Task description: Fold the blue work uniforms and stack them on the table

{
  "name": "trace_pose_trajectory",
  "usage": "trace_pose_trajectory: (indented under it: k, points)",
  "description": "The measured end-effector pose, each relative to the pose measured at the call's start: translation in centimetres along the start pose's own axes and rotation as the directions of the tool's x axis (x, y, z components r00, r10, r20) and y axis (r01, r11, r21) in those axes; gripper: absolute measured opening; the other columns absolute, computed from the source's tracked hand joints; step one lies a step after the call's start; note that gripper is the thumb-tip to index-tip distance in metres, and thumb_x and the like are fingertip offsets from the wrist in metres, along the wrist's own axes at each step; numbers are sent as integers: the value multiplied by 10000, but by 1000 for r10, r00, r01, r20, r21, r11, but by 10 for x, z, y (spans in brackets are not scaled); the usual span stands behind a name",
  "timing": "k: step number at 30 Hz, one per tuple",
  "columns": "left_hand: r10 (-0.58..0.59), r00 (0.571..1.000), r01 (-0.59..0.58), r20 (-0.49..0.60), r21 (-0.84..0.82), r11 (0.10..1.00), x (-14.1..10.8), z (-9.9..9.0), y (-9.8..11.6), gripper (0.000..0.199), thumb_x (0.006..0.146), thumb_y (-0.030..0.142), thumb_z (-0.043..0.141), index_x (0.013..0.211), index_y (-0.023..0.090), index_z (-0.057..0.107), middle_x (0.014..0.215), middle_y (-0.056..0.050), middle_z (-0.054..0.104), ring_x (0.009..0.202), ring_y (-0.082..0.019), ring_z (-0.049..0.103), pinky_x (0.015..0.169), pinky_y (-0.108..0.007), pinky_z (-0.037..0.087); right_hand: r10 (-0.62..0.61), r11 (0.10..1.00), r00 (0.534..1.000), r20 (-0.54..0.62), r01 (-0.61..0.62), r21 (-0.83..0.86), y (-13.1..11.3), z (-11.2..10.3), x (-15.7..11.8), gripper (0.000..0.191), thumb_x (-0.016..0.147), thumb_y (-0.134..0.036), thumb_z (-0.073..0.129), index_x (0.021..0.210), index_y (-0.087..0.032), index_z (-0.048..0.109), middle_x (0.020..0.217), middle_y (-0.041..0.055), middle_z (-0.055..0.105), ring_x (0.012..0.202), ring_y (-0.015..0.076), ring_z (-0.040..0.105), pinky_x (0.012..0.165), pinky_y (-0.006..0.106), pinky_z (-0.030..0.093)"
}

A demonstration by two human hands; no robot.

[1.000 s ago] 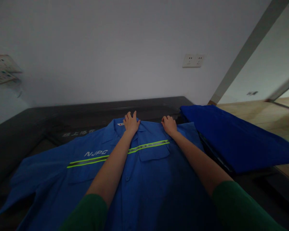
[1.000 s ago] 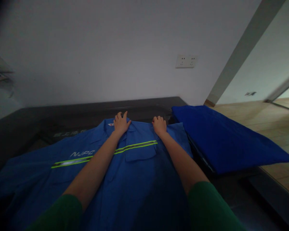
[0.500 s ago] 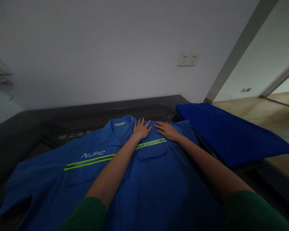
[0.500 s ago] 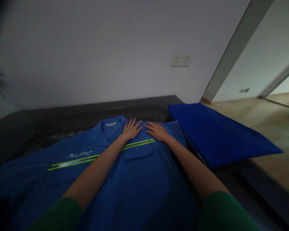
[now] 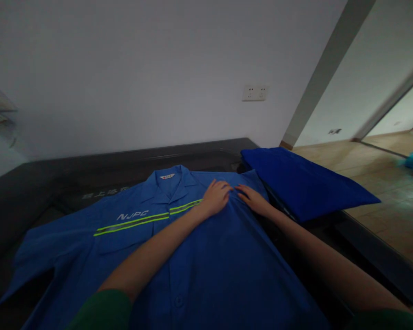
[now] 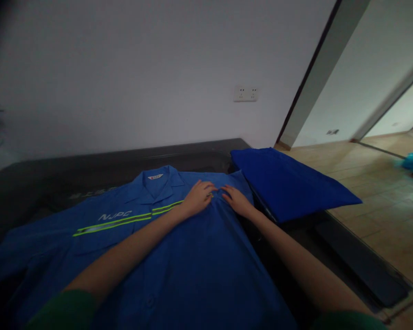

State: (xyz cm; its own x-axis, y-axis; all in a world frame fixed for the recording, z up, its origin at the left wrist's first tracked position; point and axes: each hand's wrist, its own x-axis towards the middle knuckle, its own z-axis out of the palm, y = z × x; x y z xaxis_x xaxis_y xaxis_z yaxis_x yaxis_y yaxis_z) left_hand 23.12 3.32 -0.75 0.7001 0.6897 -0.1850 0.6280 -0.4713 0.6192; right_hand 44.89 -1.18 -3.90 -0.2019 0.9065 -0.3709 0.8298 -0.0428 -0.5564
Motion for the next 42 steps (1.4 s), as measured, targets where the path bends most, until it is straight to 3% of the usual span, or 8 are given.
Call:
trace_pose_trajectory:
  k: [3, 7, 13, 19, 23, 30, 34, 42]
  points:
    - [120, 982, -119, 146, -16, 993, -22, 15, 38, 486, 929, 377, 483, 1386, 216, 437, 1478, -110, 396, 1385, -248, 330, 1158, -473, 224, 1, 995, 995, 95, 8, -98, -1, 2, -13, 436, 965, -307, 381, 1377, -216, 488, 1479, 114, 400, 1381, 268, 341, 1099, 543, 291]
    - [177, 971, -183, 159, 23, 983, -42, 26, 51, 540, 958, 456, 389, 1468, 302, 305, 1573, -79, 194, 1447, -276, 173, 1156, -530, 172, -29, 986, 987, 161, 55, -156, 12, -8, -14, 451, 982, -346, 336, 1423, -291, 419, 1517, 54, 338, 1411, 261, 275, 1108, 566, 253]
    - [231, 953, -240, 195, 26, 970, -43, 20, 47, 488, 979, 449, 315, 1456, 346, 323, 1558, -47, 252, 1442, -261, 198, 1148, -552, 154, 11, 980, 998, 63, 2, -198, 28, -8, -5, 448, 969, -321, 384, 1395, -220, 477, 1480, 111, 389, 1393, 267, 316, 1100, 486, 320]
    - [191, 959, -200, 210, 26, 979, -43, 17, 52, 472, 965, 436, 365, 1430, 356, 370, 1554, -29, 266, 1434, -236, 225, 1158, -516, 156, 81, 976, 996, 33, -72, -205, 20, -1, -7, 435, 968, -322, 390, 1384, -239, 487, 1478, 100, 397, 1378, 297, 340, 1086, 549, 304]
    - [182, 971, -183, 156, -6, 983, -44, 16, 51, 450, 945, 416, 418, 1381, 311, 457, 1526, -50, 325, 1401, -231, 297, 1154, -485, 206, 79, 989, 997, 16, -76, -128, 6, -9, -12, 423, 939, -242, 401, 1333, -168, 536, 1430, 134, 465, 1352, 263, 390, 1098, 485, 313]
    - [105, 994, -106, -15, -21, 994, -47, 18, 49, 397, 926, 292, 460, 1314, 216, 501, 1420, -88, 459, 1325, -201, 402, 1164, -421, 238, 43, 997, 965, -260, -59, -52, -24, -41, -59, 283, 911, -320, 442, 1016, -202, 677, 1030, 100, 674, 1006, 238, 606, 932, 386, 457]
    - [3, 1000, -4, -20, -41, 999, -38, 17, 44, 412, 922, 246, 442, 1328, 189, 480, 1415, -97, 471, 1325, -194, 412, 1170, -413, 236, 120, 970, 987, -110, -140, -198, -27, -43, -90, 293, 908, -359, 456, 874, -230, 717, 848, 91, 672, 847, 242, 620, 801, 362, 486]
    - [-25, 998, 30, 55, -74, 997, -5, 33, 36, 428, 944, 244, 408, 1357, 142, 458, 1421, -111, 478, 1331, -195, 419, 1156, -392, 265, 164, 953, 985, -53, -172, -248, -39, -16, -74, 421, 938, -401, 436, 1216, -152, 630, 1082, 151, 653, 997, 275, 602, 856, 385, 469]
